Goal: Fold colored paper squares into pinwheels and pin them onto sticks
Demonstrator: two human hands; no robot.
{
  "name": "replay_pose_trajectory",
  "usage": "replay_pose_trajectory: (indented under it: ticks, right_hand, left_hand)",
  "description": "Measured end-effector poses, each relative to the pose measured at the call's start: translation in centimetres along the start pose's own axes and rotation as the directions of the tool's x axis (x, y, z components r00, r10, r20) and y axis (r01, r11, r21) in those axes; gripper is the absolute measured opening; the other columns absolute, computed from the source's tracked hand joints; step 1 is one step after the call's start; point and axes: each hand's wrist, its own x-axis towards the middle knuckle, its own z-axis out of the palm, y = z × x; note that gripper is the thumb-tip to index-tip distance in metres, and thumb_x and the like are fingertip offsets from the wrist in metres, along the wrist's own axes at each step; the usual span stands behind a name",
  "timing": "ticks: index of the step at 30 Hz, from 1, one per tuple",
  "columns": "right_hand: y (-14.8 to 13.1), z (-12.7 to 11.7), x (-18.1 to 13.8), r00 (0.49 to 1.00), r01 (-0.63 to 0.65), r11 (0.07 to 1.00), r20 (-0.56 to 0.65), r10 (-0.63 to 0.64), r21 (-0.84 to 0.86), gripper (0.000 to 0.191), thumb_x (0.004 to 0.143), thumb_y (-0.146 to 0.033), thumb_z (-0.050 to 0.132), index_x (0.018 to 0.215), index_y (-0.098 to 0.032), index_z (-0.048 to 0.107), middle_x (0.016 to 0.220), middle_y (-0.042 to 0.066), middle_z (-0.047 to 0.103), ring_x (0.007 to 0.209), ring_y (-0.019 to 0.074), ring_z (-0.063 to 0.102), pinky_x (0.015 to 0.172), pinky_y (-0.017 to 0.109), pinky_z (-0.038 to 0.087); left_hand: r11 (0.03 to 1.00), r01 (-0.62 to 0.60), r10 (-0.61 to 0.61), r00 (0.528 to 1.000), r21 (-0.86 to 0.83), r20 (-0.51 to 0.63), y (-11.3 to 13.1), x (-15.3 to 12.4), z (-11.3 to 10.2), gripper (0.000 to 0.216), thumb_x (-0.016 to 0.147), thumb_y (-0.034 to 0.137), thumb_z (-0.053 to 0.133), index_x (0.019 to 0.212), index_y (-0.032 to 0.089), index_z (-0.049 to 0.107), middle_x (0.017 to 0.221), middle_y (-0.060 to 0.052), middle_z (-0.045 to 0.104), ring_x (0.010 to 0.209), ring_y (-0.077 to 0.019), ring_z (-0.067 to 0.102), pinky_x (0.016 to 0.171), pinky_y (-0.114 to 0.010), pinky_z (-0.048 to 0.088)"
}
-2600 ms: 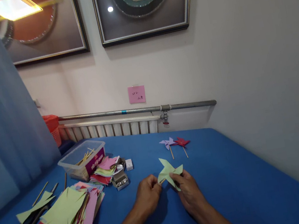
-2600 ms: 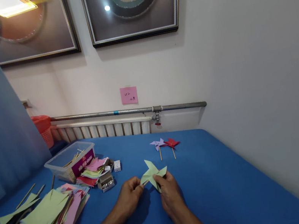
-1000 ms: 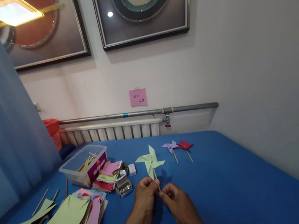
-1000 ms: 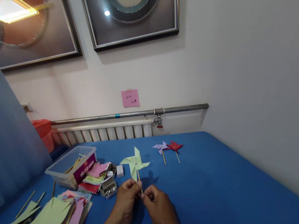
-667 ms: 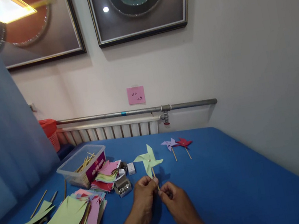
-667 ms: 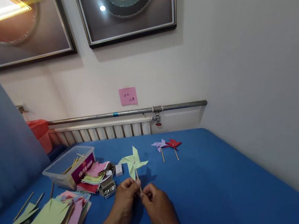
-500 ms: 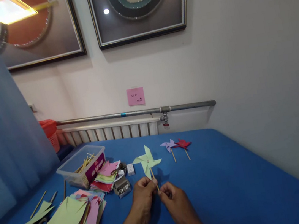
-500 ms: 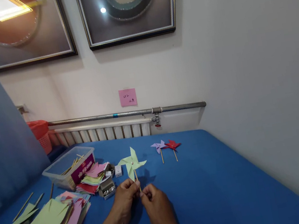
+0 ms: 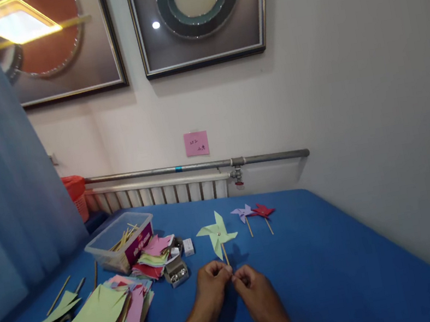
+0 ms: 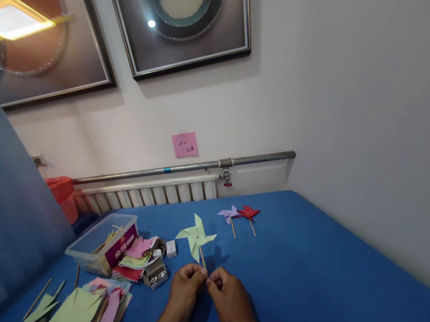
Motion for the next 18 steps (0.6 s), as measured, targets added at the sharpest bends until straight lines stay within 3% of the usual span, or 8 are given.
replay_pose_trajectory:
  ticks: [4, 7, 10, 15, 18]
  right_hand:
    - [0.8, -0.3, 0.7, 1.0, -0.023, 1.0, 0.002, 0.023, -0.02, 0.018, 0.086, -0.034, 0.055, 0.074, -0.023, 0.062, 0.064, -0.001, 0.066, 0.06, 0.017, 0.059, 0.056, 0.026, 0.037]
    - [1.5, -2.2, 2.4, 0.999, -0.035, 0.995, 0.006, 0.036, -0.09, 0.018, 0.088, -0.032, 0.054, 0.078, -0.022, 0.065, 0.068, 0.0, 0.07, 0.061, 0.0168, 0.062, 0.058, 0.025, 0.041]
    - [2.1, -6.5, 5.3, 0.996, -0.066, 0.936, -0.075, 0.043, -0.345, 0.021, 0.092, -0.027, 0.051, 0.084, -0.021, 0.069, 0.075, 0.002, 0.075, 0.068, 0.0169, 0.068, 0.062, 0.023, 0.045]
    - [2.9, -15.2, 10.1, 0.955, -0.228, 0.826, -0.285, 0.086, -0.515, 0.032, 0.099, -0.026, 0.041, 0.097, -0.016, 0.071, 0.096, 0.014, 0.079, 0.088, 0.0253, 0.073, 0.067, 0.029, 0.043]
    - [4.0, -17.6, 11.4, 0.936, -0.304, 0.747, -0.331, 0.119, -0.591, 0.032, 0.1, -0.024, 0.042, 0.097, -0.015, 0.073, 0.098, 0.018, 0.079, 0.094, 0.0293, 0.074, 0.069, 0.031, 0.043]
  left_hand:
    - [0.998, -0.009, 0.009, 1.0, 0.063, 0.0, -0.1, 0.0, -0.1, 0.043, 0.054, 0.056, 0.078, 0.059, 0.017, 0.061, 0.048, 0.005, 0.047, 0.047, -0.0079, 0.033, 0.051, -0.026, 0.023]
    - [0.996, -0.011, 0.008, 1.0, 0.087, 0.027, -0.4, 0.0, 0.0, 0.043, 0.056, 0.058, 0.077, 0.058, 0.02, 0.057, 0.047, 0.007, 0.041, 0.047, -0.0078, 0.029, 0.05, -0.026, 0.021]
    - [0.991, -0.021, 0.017, 0.999, 0.131, 0.029, -0.9, 0.1, 0.1, 0.043, 0.058, 0.058, 0.075, 0.058, 0.02, 0.056, 0.048, 0.007, 0.04, 0.047, -0.0083, 0.029, 0.051, -0.026, 0.021]
    - [0.977, -0.065, 0.054, 0.997, 0.204, 0.058, -1.0, -0.1, 0.1, 0.037, 0.064, 0.052, 0.073, 0.057, 0.021, 0.055, 0.051, 0.006, 0.041, 0.052, -0.0099, 0.032, 0.053, -0.026, 0.024]
    - [0.969, -0.06, 0.041, 0.996, 0.242, 0.081, -0.6, -0.5, 0.1, 0.033, 0.065, 0.049, 0.073, 0.058, 0.02, 0.057, 0.052, 0.005, 0.043, 0.054, -0.0111, 0.035, 0.055, -0.026, 0.025]
